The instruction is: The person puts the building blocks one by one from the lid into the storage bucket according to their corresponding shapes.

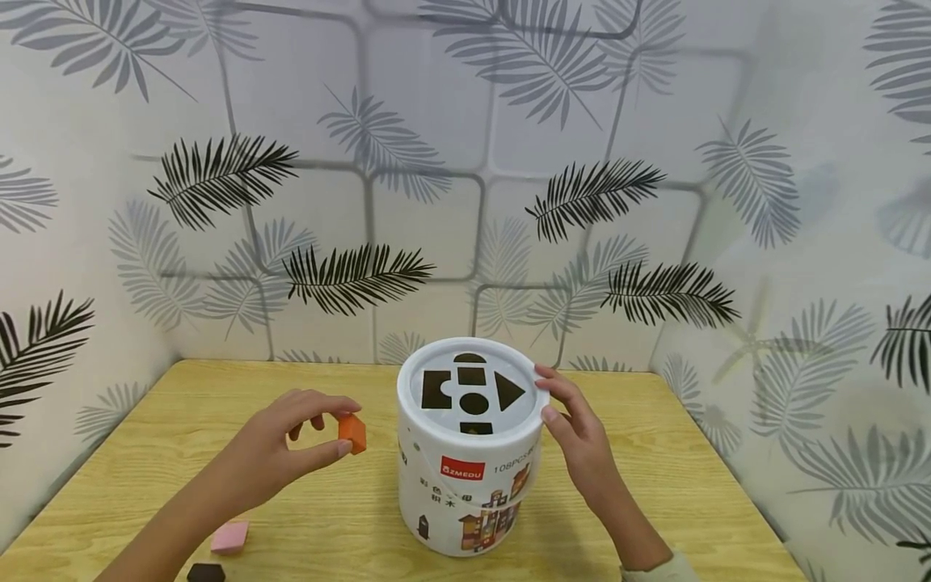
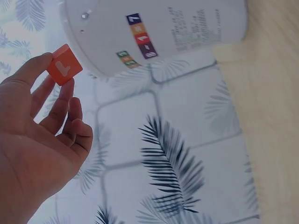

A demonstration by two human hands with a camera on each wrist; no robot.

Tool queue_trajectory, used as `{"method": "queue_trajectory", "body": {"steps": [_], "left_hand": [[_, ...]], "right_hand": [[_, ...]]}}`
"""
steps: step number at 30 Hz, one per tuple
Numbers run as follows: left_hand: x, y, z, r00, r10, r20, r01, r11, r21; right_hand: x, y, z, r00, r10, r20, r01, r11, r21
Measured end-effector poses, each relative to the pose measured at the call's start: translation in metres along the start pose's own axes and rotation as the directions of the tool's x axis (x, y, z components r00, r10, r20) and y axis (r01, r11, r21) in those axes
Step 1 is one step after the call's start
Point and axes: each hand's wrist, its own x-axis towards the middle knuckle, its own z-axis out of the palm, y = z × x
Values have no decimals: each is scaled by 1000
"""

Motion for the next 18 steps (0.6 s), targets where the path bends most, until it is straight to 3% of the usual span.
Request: {"method": "queue_trajectory", "body": {"steps": [5, 9, 13, 18], "left_hand": [[18, 21, 0, 997, 77, 2, -77, 997, -12], [33, 35, 2, 996, 81, 25, -80, 996, -26], [46, 44, 6, 995, 88, 42, -88, 996, -3], [58, 50, 10, 988, 151, 25, -152, 987, 58]], "right_hand": [[0, 1, -1, 1000, -5, 5, 5, 1000, 0], [0, 1, -1, 1000, -10, 4, 10, 1000, 2], [0, 1, -1, 1000, -8, 4, 8, 1000, 10], [0, 0, -1, 1000, -2, 5, 2, 1000, 16]]}}
